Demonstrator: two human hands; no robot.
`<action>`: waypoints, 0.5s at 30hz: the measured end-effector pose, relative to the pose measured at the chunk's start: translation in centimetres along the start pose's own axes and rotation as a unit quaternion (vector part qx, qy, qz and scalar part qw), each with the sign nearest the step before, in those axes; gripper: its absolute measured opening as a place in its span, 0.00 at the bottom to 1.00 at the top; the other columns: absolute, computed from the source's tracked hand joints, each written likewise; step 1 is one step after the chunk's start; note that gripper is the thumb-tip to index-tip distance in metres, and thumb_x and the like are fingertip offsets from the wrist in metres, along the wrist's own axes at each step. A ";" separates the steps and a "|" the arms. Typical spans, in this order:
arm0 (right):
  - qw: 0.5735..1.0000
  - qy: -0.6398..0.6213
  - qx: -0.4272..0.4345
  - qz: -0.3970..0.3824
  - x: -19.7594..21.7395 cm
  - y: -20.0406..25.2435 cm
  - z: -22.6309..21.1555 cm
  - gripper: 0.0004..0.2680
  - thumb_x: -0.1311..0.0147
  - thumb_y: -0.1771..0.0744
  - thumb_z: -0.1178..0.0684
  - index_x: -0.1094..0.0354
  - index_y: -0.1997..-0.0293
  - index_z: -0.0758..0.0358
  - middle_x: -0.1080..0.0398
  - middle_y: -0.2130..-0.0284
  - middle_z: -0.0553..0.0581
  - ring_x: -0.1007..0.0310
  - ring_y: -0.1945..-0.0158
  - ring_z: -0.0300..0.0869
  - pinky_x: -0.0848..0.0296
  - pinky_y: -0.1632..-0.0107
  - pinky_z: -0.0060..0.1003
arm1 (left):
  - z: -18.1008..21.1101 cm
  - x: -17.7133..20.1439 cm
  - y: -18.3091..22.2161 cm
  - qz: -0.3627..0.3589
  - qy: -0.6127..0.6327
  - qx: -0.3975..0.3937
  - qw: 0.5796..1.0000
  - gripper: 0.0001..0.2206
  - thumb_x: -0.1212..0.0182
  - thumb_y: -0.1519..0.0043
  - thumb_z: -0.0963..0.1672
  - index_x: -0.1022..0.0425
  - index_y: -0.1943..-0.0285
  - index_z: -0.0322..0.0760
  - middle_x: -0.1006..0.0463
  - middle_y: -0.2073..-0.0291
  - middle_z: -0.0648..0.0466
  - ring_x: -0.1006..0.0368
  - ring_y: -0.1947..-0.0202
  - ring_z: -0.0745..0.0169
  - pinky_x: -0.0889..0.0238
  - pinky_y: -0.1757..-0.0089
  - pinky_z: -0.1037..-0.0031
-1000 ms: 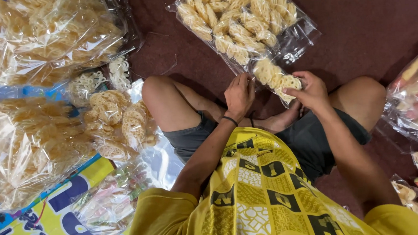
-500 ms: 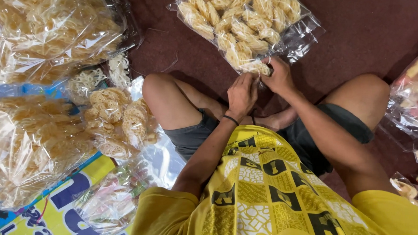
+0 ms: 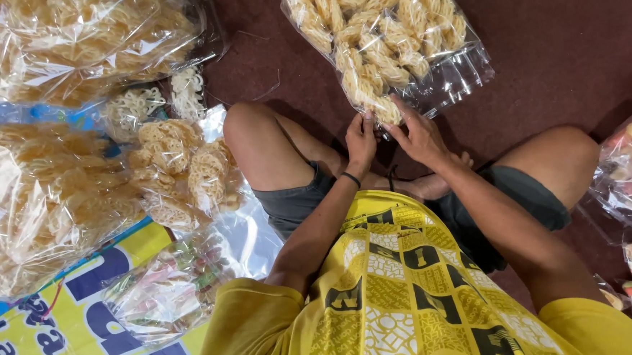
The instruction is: Packing individual snacks into clear plastic bags while sitting on the floor.
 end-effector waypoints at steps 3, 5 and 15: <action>1.000 0.030 0.002 -0.009 -2.1 0.6 3.0 0.22 0.45 0.29 0.53 0.44 0.26 0.71 0.30 0.46 0.80 0.26 0.48 0.67 0.26 0.52 0.57 | 3.3 0.6 1.5 -0.014 -0.103 -0.034 0.994 0.14 0.50 0.28 0.48 0.26 0.58 0.35 0.23 0.71 0.39 0.23 0.65 0.48 0.29 0.65 0.54; 0.999 0.032 0.007 -0.021 -2.2 -0.7 1.2 0.22 0.45 0.29 0.54 0.45 0.27 0.74 0.29 0.50 0.83 0.25 0.51 0.69 0.25 0.54 0.60 | 1.8 0.8 0.9 -0.022 -0.095 -0.022 0.995 0.14 0.51 0.27 0.48 0.26 0.59 0.36 0.24 0.74 0.42 0.25 0.68 0.52 0.28 0.67 0.58; 0.982 0.089 0.095 -0.134 -3.4 -2.6 0.2 0.21 0.43 0.32 0.51 0.39 0.33 0.73 0.25 0.64 0.78 0.23 0.60 0.70 0.24 0.62 0.59 | -3.2 2.6 -1.3 -0.040 -0.053 0.018 0.998 0.17 0.55 0.26 0.48 0.29 0.66 0.36 0.27 0.77 0.49 0.29 0.72 0.58 0.30 0.70 0.65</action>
Point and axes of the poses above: each hand's wrist, its own y-axis away from the middle knuckle, its own x-axis out of the back of the hand, z = x × y, the point moved 6 cm from there along -y, towards the middle knuckle
